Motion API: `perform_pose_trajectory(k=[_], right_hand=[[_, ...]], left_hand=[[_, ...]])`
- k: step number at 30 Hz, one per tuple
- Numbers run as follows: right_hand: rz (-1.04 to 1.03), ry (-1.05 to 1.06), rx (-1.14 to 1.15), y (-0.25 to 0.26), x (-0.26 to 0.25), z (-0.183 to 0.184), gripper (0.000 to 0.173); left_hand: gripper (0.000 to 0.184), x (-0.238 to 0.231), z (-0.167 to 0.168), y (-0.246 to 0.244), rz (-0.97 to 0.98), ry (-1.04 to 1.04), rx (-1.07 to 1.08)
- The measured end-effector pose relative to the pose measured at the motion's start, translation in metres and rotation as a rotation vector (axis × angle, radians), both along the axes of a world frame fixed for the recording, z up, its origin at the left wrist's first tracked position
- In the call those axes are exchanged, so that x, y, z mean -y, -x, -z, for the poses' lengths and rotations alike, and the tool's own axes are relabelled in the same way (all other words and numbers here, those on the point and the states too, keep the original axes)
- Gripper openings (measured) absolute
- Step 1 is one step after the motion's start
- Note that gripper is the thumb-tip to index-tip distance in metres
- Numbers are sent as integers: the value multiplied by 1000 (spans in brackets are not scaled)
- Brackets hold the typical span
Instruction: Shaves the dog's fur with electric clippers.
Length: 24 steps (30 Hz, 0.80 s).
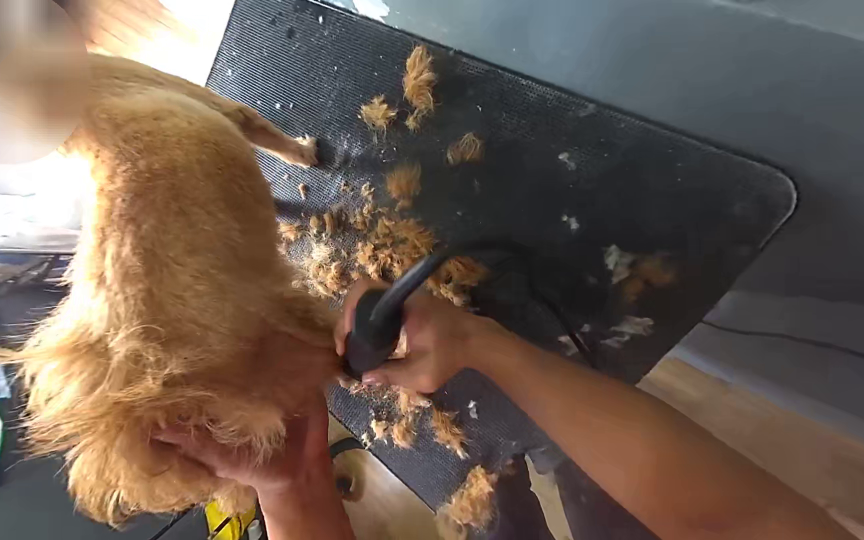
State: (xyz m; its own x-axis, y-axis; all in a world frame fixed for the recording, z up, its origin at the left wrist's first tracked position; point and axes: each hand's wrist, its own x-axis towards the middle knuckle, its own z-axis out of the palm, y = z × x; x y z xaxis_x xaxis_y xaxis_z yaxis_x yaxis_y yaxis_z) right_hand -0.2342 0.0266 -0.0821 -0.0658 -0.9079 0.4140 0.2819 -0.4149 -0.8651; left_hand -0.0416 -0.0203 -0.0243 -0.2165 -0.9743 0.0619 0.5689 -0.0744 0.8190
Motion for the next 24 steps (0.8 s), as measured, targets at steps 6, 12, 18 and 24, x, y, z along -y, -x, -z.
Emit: perform_pose_trajectory(k=[6, 12, 18, 24], right_hand=[[161, 408, 554, -1, 17, -36, 47], [155, 214, 476, -37, -8, 20, 45], [362, 302, 514, -30, -16, 0, 51], [389, 227, 502, -68, -32, 36, 50]], left_hand=[[58, -1, -3, 8, 97, 19, 35], [62, 4, -3, 4, 88, 97, 124], [63, 0, -8, 15, 137, 145, 159], [59, 2, -5, 14, 189, 170, 143]])
